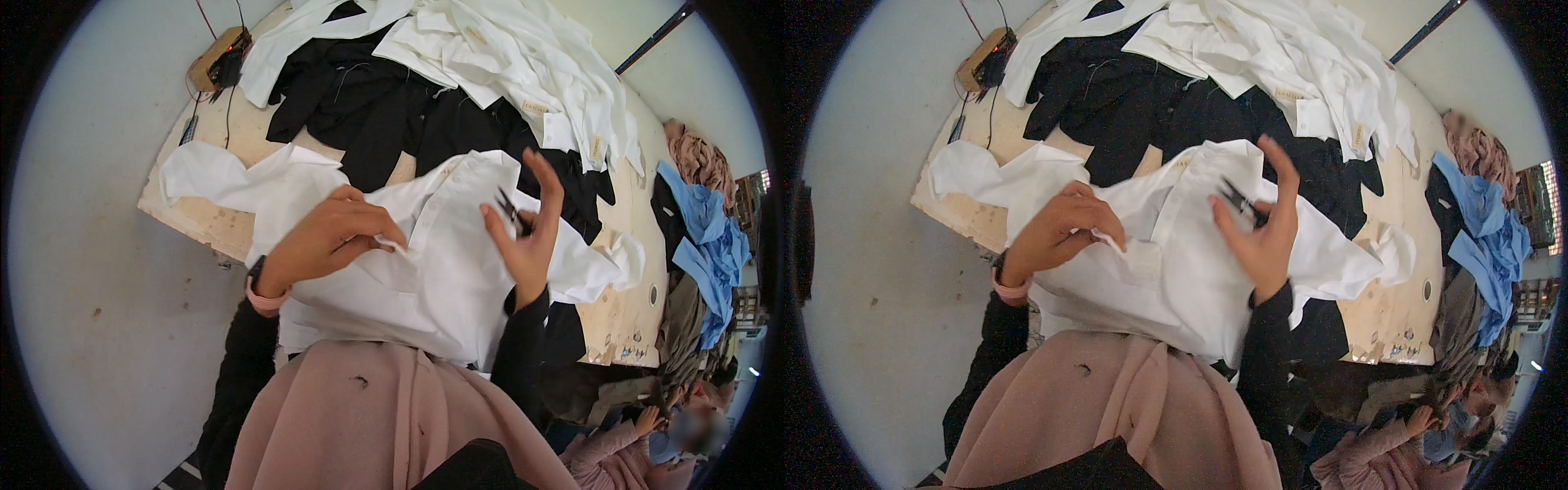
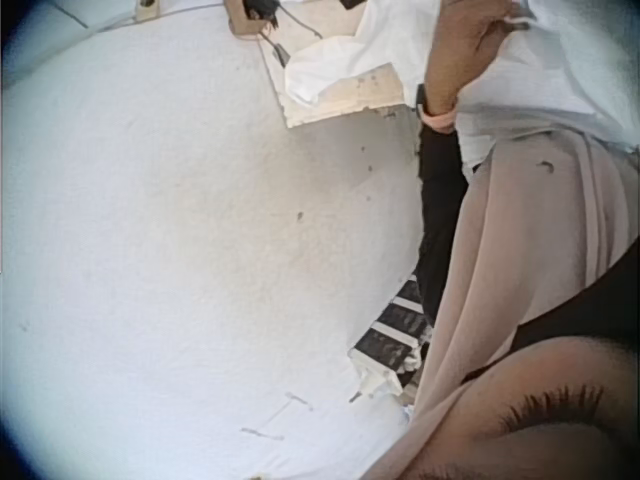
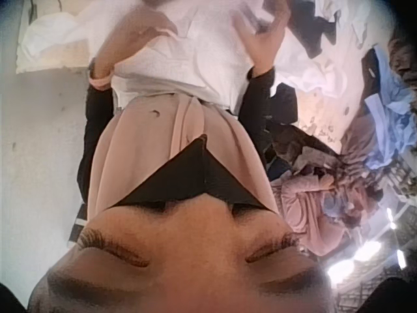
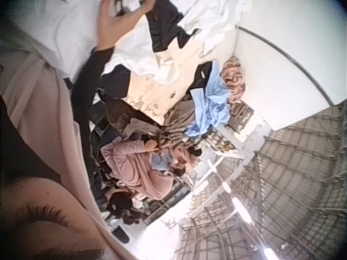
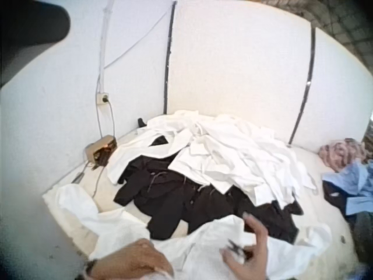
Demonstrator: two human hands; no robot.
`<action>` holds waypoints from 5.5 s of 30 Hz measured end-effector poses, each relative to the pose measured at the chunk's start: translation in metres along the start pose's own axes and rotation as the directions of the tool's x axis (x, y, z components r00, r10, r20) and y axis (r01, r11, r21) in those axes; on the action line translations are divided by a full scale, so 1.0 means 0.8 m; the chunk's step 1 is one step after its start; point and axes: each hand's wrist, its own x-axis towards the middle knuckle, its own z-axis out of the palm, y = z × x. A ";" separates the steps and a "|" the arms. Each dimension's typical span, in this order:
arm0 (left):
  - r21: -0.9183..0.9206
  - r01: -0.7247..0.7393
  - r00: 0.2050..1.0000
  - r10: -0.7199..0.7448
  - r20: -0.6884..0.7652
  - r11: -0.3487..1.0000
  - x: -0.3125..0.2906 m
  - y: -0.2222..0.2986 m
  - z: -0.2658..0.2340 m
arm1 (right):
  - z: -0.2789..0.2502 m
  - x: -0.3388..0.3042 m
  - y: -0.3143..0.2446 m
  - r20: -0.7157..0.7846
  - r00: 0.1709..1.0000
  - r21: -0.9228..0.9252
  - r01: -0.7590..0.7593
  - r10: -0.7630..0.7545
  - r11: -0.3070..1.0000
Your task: The person uses shears to cut a white shirt on a worktable. They repeatedly lift, fold, and trim sections of the shirt, including the collar and front placket, while handling the fabric with both hands.
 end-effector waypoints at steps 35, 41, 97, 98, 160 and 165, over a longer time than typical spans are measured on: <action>0.676 0.097 0.875 0.261 -0.407 0.730 0.085 -0.102 0.061 | -0.091 -0.036 0.060 0.058 0.996 -0.196 0.079 -0.069 0.977; 0.443 0.024 0.918 0.155 -0.364 0.896 0.073 -0.060 0.084 | -0.108 -0.053 0.059 0.162 0.960 0.020 -0.235 0.229 0.972; 0.033 0.265 0.964 -0.264 -0.022 0.964 0.010 0.022 0.060 | -0.112 -0.058 0.086 -0.314 0.836 -0.267 -0.533 0.450 0.803; 0.111 0.225 0.973 -0.216 -0.084 0.968 0.007 0.021 0.072 | -0.109 -0.062 0.069 -0.298 0.916 -0.511 -0.391 0.269 0.766; -0.774 0.029 0.486 -0.686 -0.542 0.632 0.060 -0.077 0.047 | -0.142 -0.140 -0.029 -0.187 0.962 -0.001 -0.205 0.201 0.979; 0.138 -0.048 0.905 0.101 -0.413 0.989 0.104 -0.016 0.047 | -0.137 -0.134 -0.027 -0.163 0.963 0.023 -0.215 0.216 0.976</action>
